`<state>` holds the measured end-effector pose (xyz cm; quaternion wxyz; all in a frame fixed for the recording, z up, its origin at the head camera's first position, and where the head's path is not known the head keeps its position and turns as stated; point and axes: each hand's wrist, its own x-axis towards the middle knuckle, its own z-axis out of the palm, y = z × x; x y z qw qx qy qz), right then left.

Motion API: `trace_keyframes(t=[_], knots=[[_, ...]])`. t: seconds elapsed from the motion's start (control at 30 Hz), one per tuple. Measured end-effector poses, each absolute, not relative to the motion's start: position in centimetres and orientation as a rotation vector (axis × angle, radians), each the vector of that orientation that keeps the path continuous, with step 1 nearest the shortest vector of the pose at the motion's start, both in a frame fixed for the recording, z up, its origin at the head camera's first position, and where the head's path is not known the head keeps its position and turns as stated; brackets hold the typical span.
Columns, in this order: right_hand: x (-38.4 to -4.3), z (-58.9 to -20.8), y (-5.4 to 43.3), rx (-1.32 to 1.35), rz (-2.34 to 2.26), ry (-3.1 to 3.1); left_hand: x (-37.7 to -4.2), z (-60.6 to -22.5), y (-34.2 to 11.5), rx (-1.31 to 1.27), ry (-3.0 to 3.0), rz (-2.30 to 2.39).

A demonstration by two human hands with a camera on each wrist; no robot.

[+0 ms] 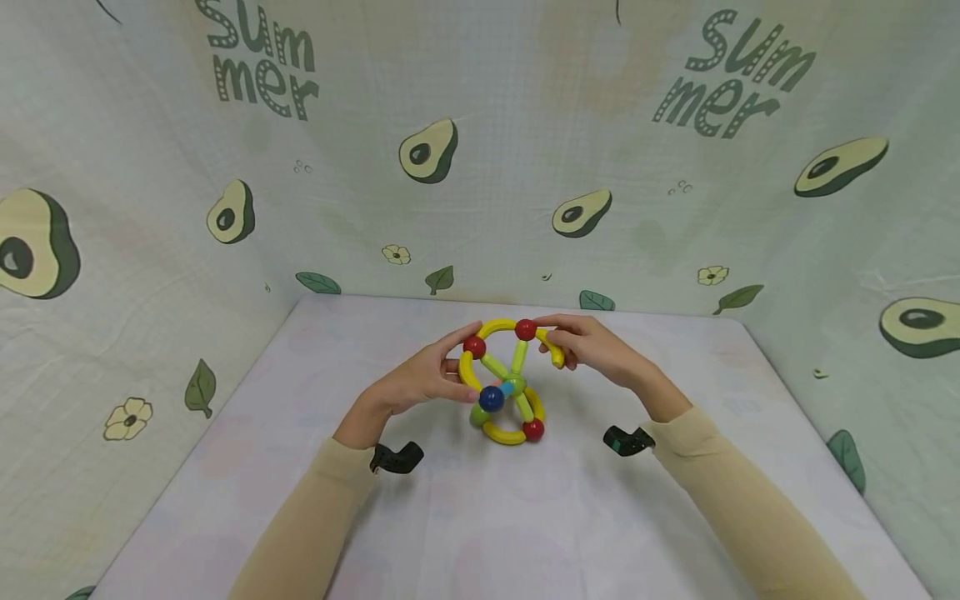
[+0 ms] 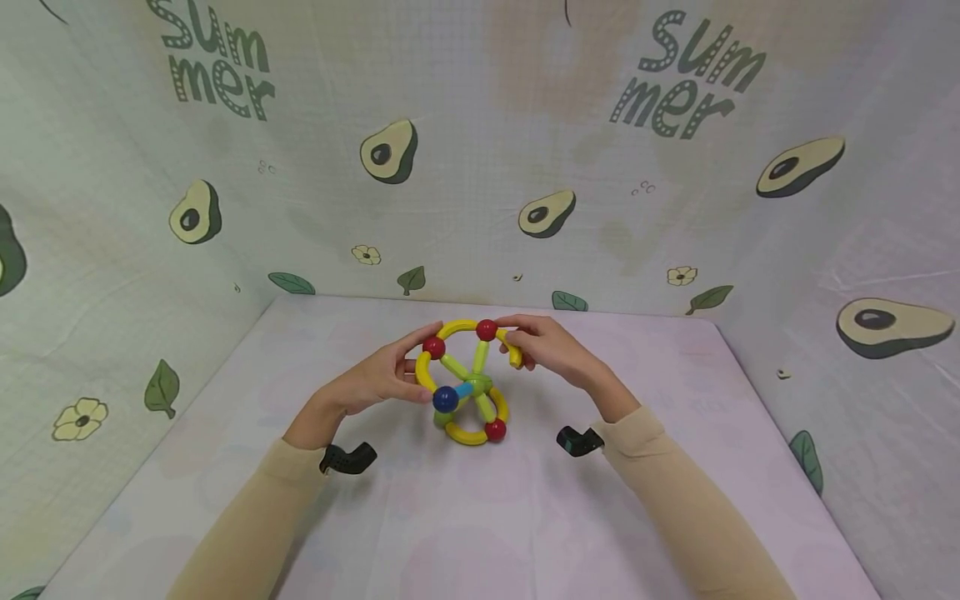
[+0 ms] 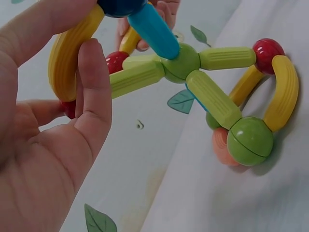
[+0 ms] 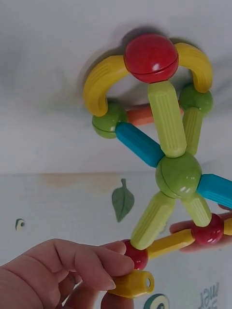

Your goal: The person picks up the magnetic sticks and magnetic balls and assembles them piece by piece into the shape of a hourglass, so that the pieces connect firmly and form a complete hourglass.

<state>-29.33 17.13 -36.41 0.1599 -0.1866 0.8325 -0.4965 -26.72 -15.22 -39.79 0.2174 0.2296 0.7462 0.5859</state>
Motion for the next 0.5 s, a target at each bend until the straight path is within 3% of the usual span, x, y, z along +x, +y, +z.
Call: trace_keyframes(t=[0.5], knots=[[-27.0,-36.8,17.4,-0.427,-1.544,2.336,-25.7,-39.8,-14.3,0.651,2.041,1.659]])
